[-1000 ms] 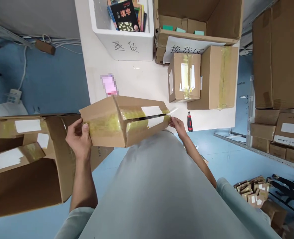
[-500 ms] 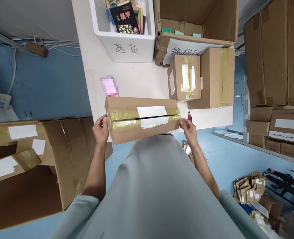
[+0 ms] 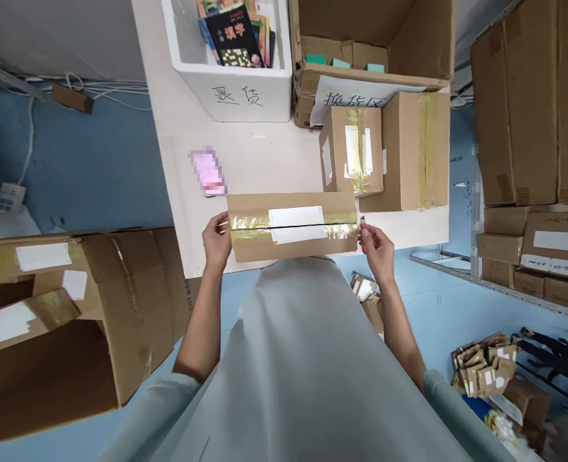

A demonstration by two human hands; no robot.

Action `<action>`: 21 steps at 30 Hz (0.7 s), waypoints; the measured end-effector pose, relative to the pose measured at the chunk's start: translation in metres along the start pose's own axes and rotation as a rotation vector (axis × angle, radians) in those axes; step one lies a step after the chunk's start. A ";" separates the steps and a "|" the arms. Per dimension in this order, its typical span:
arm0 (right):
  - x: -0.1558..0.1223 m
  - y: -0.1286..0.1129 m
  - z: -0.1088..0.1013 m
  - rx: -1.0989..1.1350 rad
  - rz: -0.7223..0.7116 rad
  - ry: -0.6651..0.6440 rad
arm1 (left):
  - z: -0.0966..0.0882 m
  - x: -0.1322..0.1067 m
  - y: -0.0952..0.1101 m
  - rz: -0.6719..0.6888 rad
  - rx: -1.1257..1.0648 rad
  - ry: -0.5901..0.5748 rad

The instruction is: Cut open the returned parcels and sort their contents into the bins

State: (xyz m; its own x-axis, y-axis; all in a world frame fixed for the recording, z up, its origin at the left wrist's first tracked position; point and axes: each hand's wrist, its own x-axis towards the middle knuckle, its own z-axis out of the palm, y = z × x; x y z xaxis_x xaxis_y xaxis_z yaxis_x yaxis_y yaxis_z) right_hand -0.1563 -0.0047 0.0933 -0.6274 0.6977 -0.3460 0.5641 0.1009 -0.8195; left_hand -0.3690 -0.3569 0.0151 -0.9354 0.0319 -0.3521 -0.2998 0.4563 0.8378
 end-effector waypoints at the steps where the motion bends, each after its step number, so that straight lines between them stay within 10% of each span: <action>1: 0.005 -0.002 -0.001 0.018 -0.014 -0.012 | -0.010 -0.008 0.009 0.003 0.000 0.047; 9: 0.041 -0.036 -0.004 -0.024 -0.167 -0.159 | -0.038 -0.082 0.087 0.048 0.133 0.038; 15: 0.057 -0.060 -0.007 0.078 -0.267 -0.301 | -0.041 -0.104 0.087 -0.059 0.067 0.082; 21: 0.115 -0.061 0.014 -0.006 -0.410 -0.158 | -0.054 -0.138 0.075 -0.154 0.052 0.100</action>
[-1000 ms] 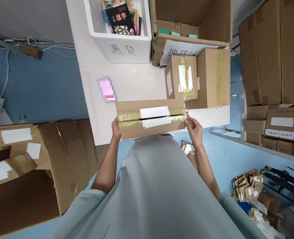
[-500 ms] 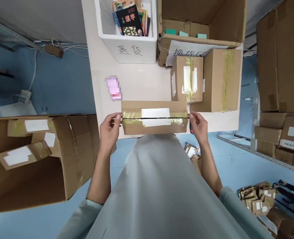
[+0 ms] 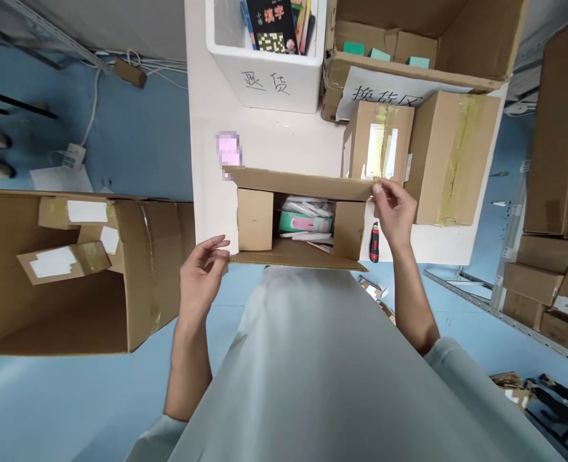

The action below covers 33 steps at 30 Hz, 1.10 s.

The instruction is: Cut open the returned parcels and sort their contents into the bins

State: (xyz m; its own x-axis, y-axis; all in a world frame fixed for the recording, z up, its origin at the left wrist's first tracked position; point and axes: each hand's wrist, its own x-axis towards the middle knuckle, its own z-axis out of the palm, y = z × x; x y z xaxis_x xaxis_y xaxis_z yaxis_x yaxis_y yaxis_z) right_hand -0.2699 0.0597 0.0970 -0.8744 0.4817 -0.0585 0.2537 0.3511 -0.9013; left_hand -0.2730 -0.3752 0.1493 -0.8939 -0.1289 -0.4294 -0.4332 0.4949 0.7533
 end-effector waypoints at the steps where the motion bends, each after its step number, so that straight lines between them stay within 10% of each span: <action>1: 0.011 0.007 0.003 -0.018 -0.009 0.007 | -0.002 -0.005 -0.005 -0.018 -0.007 -0.004; 9: 0.052 0.054 0.031 -0.261 0.006 -0.058 | -0.004 -0.025 -0.041 -0.110 -0.075 -0.067; 20: 0.022 0.034 0.044 -0.495 -0.123 -0.067 | 0.013 -0.001 -0.067 -0.055 0.020 -0.156; 27: -0.003 0.024 0.046 -0.588 -0.156 -0.033 | 0.051 0.018 -0.075 0.160 0.127 -0.027; 33: -0.025 0.015 0.045 -0.645 -0.125 -0.016 | 0.049 0.014 -0.039 0.558 0.293 -0.014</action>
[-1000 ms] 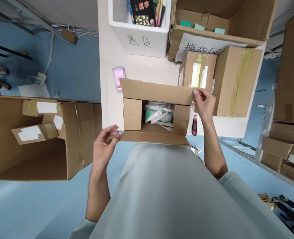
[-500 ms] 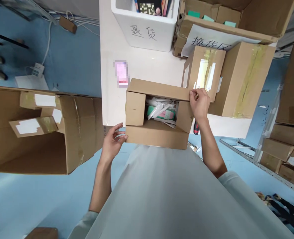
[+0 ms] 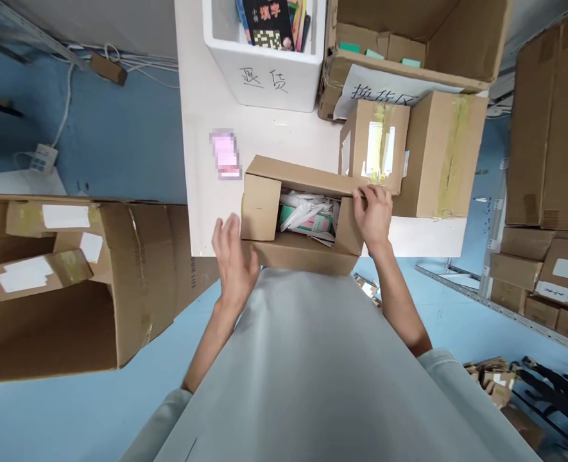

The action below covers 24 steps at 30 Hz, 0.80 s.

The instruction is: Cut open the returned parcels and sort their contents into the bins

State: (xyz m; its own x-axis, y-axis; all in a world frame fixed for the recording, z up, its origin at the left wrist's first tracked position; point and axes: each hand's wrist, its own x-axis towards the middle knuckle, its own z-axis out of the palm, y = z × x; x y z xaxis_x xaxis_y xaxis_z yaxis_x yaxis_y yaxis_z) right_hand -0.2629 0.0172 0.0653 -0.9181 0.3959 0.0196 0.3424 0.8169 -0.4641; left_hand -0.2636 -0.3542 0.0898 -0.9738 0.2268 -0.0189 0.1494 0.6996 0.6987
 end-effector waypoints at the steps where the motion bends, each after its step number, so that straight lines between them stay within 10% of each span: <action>1: -0.002 -0.001 0.000 -0.005 0.009 -0.004 | 0.000 0.006 0.007 0.093 0.001 -0.072; 8: -0.004 -0.009 -0.004 -0.066 0.018 -0.048 | 0.027 0.053 0.037 0.490 0.151 -0.505; 16: -0.015 -0.004 -0.007 -0.040 0.048 -0.068 | -0.039 0.046 0.025 0.554 0.164 -0.390; 24: -0.008 -0.015 0.010 -0.032 0.018 -0.083 | -0.086 0.052 -0.029 0.291 0.055 -0.113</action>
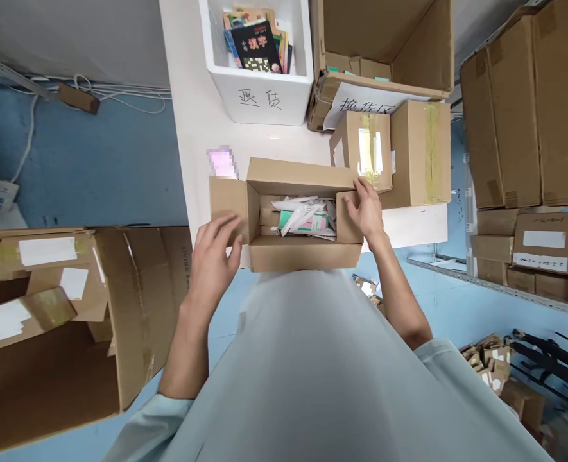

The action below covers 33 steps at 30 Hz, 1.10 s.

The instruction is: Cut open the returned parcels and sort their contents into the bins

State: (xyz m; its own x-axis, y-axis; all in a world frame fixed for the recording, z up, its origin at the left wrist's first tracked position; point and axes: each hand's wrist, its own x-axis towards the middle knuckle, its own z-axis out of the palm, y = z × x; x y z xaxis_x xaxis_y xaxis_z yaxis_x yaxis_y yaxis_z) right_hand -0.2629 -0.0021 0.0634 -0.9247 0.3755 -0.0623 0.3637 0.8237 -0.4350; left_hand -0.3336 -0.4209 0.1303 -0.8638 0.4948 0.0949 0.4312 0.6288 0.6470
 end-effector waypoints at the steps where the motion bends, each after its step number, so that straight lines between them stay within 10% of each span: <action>1: 0.001 -0.006 -0.001 -0.005 -0.006 0.005 | -0.002 -0.002 -0.006 -0.018 -0.010 0.006; 7: -0.001 -0.084 0.007 0.016 -0.088 0.056 | 0.005 -0.012 -0.020 -0.068 -0.033 -0.041; 13: 0.027 -0.161 0.078 -0.233 -0.449 -0.697 | 0.020 -0.009 -0.027 -0.032 -0.098 -0.089; 18: 0.040 -0.163 0.107 -0.567 -0.362 -0.890 | 0.026 -0.011 -0.036 -0.009 -0.123 -0.110; 33: 0.022 -0.171 0.138 -0.729 -0.312 -0.885 | 0.035 -0.012 -0.050 0.026 -0.152 -0.199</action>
State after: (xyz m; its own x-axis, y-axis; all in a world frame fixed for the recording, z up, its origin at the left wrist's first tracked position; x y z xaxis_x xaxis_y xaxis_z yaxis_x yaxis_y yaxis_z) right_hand -0.3612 -0.1932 0.0129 -0.6362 -0.0726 -0.7681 -0.1779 0.9825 0.0544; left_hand -0.3354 -0.4376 0.0704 -0.7783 0.6273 -0.0281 0.3954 0.5245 0.7540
